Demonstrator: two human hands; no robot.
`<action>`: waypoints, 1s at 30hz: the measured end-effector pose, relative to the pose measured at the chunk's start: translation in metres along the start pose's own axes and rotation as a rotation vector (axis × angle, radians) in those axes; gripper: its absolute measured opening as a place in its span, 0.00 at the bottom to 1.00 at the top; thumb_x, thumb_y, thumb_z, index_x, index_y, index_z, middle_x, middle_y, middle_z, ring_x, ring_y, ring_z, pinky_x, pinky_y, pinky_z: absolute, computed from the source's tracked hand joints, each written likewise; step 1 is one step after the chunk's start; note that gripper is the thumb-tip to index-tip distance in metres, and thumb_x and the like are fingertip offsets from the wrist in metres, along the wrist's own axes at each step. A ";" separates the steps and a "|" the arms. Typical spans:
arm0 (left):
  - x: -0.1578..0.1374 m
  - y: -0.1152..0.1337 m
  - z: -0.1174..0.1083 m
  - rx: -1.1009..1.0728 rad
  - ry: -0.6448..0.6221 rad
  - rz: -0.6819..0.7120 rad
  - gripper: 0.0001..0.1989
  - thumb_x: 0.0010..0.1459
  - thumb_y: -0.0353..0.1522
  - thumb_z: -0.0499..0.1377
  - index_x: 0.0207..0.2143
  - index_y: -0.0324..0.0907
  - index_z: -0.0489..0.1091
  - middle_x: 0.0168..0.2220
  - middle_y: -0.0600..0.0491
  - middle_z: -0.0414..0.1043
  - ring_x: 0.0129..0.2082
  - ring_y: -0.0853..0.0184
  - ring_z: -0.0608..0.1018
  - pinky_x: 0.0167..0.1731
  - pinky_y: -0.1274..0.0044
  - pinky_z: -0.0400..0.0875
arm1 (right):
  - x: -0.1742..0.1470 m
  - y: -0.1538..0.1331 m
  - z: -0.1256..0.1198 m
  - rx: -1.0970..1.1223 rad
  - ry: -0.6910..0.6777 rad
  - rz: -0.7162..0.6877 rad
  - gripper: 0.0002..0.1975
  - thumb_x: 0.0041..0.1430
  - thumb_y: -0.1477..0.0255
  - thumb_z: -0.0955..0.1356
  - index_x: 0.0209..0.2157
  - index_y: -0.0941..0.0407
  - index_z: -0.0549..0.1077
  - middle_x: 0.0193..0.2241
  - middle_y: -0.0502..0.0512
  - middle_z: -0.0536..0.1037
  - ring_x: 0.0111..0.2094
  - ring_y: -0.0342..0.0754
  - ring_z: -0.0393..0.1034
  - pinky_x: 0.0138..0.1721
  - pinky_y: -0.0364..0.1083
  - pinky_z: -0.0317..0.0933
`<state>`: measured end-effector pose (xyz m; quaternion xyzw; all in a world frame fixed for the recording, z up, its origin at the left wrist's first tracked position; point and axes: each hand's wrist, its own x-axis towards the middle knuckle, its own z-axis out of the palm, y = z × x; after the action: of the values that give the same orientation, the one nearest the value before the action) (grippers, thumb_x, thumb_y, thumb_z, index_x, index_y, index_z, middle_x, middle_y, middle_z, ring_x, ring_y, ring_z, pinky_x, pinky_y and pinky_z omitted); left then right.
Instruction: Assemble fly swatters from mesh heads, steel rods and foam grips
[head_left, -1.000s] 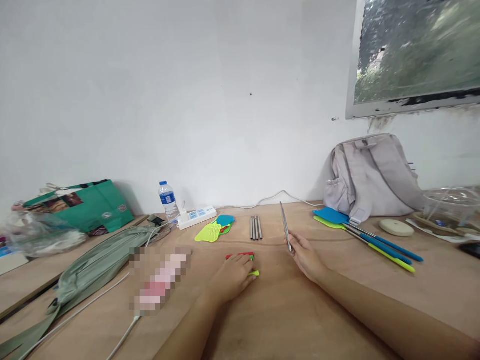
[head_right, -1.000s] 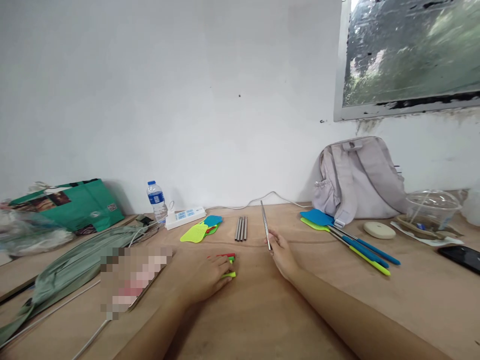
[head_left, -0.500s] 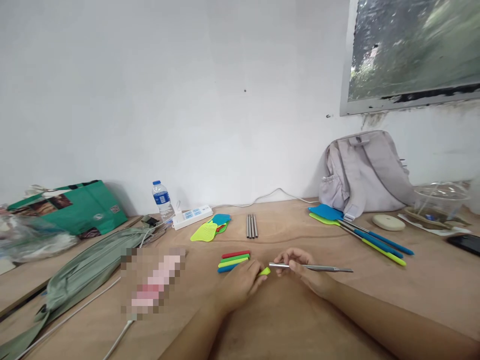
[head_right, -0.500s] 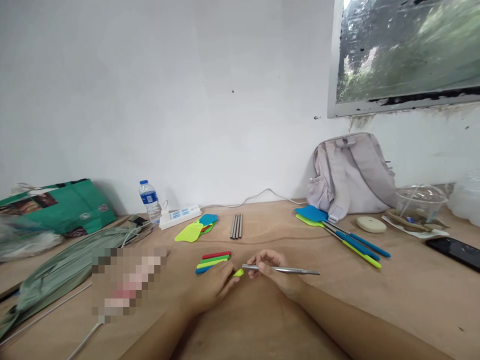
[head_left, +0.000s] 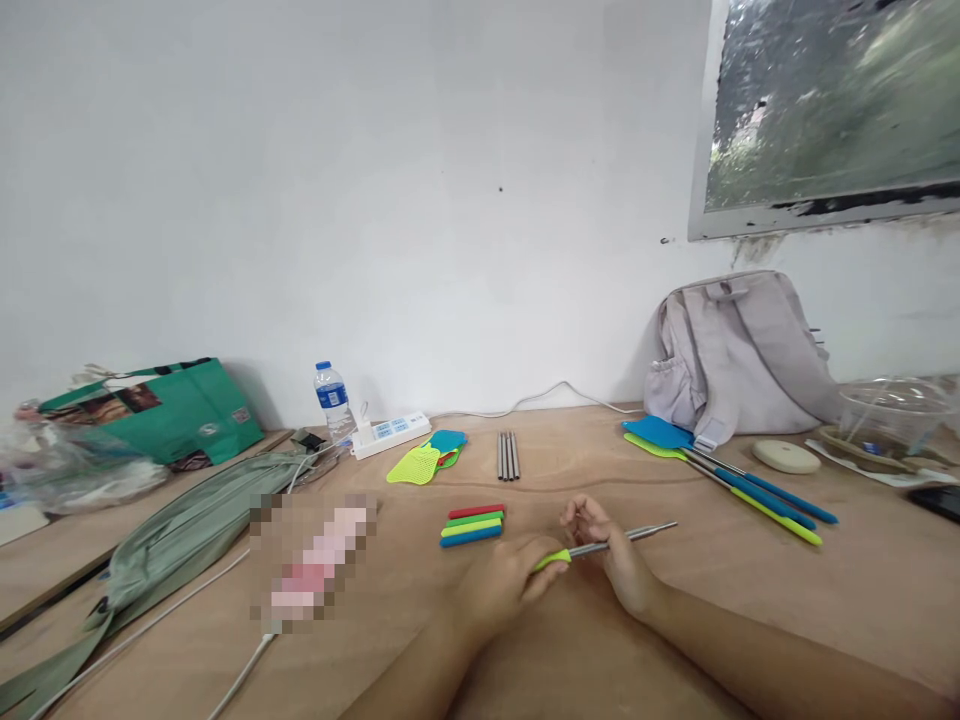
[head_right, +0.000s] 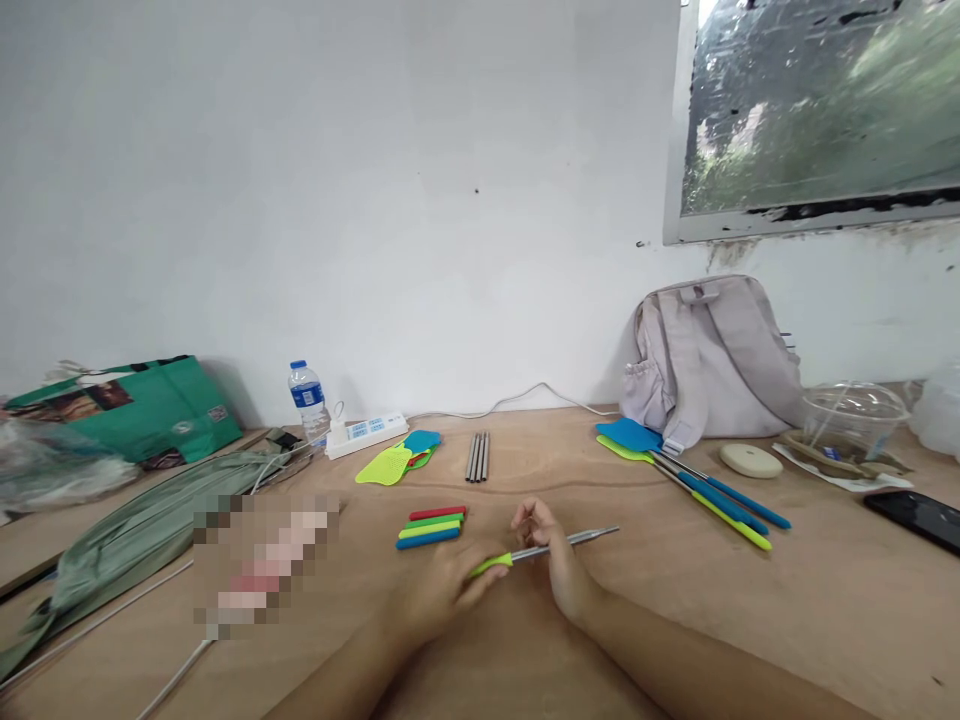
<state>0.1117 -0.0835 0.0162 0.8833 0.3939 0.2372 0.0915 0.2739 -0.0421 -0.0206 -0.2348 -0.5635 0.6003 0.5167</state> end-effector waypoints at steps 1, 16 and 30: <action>0.001 0.002 0.003 -0.031 0.006 0.018 0.14 0.60 0.37 0.45 0.41 0.44 0.67 0.37 0.54 0.74 0.35 0.69 0.74 0.35 0.80 0.66 | -0.001 0.003 0.004 -0.013 0.017 -0.007 0.10 0.39 0.64 0.61 0.26 0.53 0.61 0.23 0.49 0.62 0.22 0.43 0.56 0.23 0.42 0.52; -0.004 0.018 0.014 0.042 0.210 0.313 0.14 0.60 0.34 0.45 0.34 0.40 0.69 0.30 0.50 0.74 0.31 0.71 0.75 0.32 0.82 0.68 | -0.025 0.003 0.040 0.136 0.105 -0.139 0.09 0.41 0.67 0.61 0.29 0.52 0.62 0.26 0.50 0.66 0.27 0.46 0.62 0.26 0.44 0.59; 0.003 -0.013 -0.007 0.087 0.166 -0.140 0.11 0.56 0.37 0.51 0.30 0.41 0.68 0.27 0.53 0.72 0.26 0.69 0.72 0.25 0.80 0.60 | 0.008 -0.002 0.019 0.397 0.309 0.146 0.14 0.46 0.60 0.64 0.20 0.55 0.58 0.14 0.42 0.59 0.11 0.35 0.48 0.12 0.38 0.44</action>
<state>0.1014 -0.0726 0.0187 0.8340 0.4710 0.2850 0.0364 0.2557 -0.0435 -0.0118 -0.2578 -0.3308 0.6919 0.5877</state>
